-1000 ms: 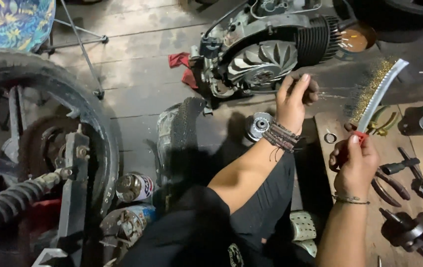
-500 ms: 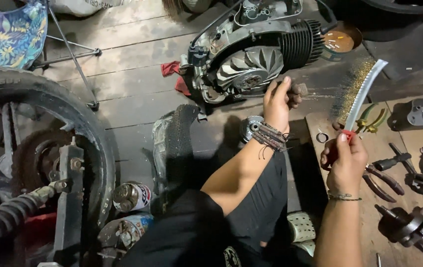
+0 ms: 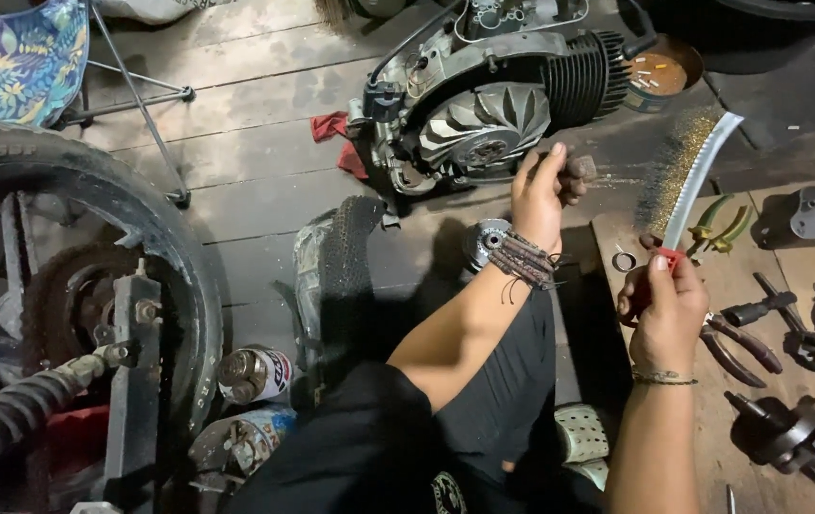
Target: Cleaning a motorcycle crankshaft with a wire brush and using pliers to adjust components.
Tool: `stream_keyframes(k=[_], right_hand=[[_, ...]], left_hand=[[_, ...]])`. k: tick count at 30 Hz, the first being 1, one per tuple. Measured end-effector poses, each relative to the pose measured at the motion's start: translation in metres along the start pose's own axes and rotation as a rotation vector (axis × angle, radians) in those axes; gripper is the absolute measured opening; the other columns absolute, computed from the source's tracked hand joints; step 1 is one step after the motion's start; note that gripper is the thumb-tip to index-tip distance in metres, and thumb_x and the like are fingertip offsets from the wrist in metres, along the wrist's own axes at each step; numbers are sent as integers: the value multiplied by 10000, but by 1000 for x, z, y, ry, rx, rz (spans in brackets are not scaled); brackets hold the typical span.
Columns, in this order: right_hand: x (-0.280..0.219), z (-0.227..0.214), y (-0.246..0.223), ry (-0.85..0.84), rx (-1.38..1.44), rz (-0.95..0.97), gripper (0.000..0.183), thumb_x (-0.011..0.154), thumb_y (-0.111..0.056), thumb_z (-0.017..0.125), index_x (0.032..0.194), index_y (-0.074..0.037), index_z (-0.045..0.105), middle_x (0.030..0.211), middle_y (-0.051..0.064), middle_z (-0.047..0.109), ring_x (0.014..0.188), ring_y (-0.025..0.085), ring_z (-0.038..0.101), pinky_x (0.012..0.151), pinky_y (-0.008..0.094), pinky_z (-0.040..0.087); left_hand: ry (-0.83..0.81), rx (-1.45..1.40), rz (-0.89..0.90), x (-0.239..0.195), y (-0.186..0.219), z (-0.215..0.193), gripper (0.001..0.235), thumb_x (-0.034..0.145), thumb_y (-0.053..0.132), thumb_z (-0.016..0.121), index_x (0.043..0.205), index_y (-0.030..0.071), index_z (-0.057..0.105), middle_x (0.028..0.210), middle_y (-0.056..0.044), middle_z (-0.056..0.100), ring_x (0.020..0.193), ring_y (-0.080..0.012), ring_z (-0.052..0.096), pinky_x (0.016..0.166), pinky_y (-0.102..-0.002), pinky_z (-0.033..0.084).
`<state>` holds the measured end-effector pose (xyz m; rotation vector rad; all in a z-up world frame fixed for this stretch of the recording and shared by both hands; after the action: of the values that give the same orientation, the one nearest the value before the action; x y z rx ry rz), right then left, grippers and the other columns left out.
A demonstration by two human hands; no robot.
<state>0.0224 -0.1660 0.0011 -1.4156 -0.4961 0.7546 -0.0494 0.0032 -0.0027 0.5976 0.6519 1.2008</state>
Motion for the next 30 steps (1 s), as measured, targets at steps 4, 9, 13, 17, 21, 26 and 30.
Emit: stream_keyframes(k=[4, 9, 13, 17, 21, 26, 30], right_hand=[[4, -2, 7, 6, 17, -22, 191, 1112, -270, 530, 1172, -99, 590, 656, 6, 451, 522, 112, 443, 435, 224, 361], [6, -4, 7, -8, 46, -24, 170, 1116, -243, 526, 1155, -82, 567, 671, -5, 441, 543, 105, 453, 438, 216, 373], [26, -22, 48, -10, 154, -149, 193, 1126, -253, 552, 1163, -64, 563, 677, 150, 493, 502, 201, 506, 424, 290, 429], [20, -17, 36, -12, 160, -144, 179, 1123, -224, 531, 1166, -53, 561, 663, 150, 490, 501, 199, 501, 413, 282, 425], [5, -2, 6, -30, 140, -150, 252, 1110, -220, 528, 1238, -9, 577, 663, 127, 498, 511, 170, 497, 416, 265, 436], [18, -15, 30, -13, 154, -141, 184, 1113, -224, 528, 1156, -50, 569, 628, 147, 482, 442, 209, 487, 387, 292, 399], [16, -15, 29, -20, 146, -149, 170, 1109, -226, 526, 1116, -59, 557, 593, 156, 478, 388, 237, 492, 355, 303, 360]], left_hand=[[37, -24, -58, 1, -1, 0, 408, 918, 363, 672, 1148, 39, 581, 748, -61, 658, 552, -122, 579, 510, -268, 371], [-21, 22, 10, -1, 2, 0, 256, 962, 357, 642, 938, 102, 646, 718, -38, 654, 548, -124, 591, 496, -256, 392], [-30, -19, 20, 12, -22, -11, 229, 987, 370, 689, 989, 143, 663, 779, -81, 686, 573, -156, 659, 501, -217, 445], [-28, -8, 11, 12, -23, -11, 223, 990, 371, 677, 978, 149, 659, 767, -69, 677, 574, -151, 654, 516, -224, 450], [-37, 19, 14, 11, -20, -11, 228, 999, 376, 662, 969, 151, 639, 764, -61, 663, 586, -151, 649, 532, -229, 446], [-47, 11, -2, 10, -20, -12, 208, 1001, 365, 660, 968, 159, 648, 765, -68, 669, 580, -161, 649, 537, -240, 446], [-49, 4, -9, 7, -18, -9, 221, 995, 366, 673, 942, 155, 638, 767, -73, 681, 587, -169, 653, 534, -250, 442]])
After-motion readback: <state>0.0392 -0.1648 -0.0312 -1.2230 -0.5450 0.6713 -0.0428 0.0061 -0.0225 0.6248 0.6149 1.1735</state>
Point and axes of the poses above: each hand's wrist, its own x-axis towards the middle knuckle, its own z-axis out of the palm, y = z × x, the point moved 1 cm from there along x, towards the middle knuckle
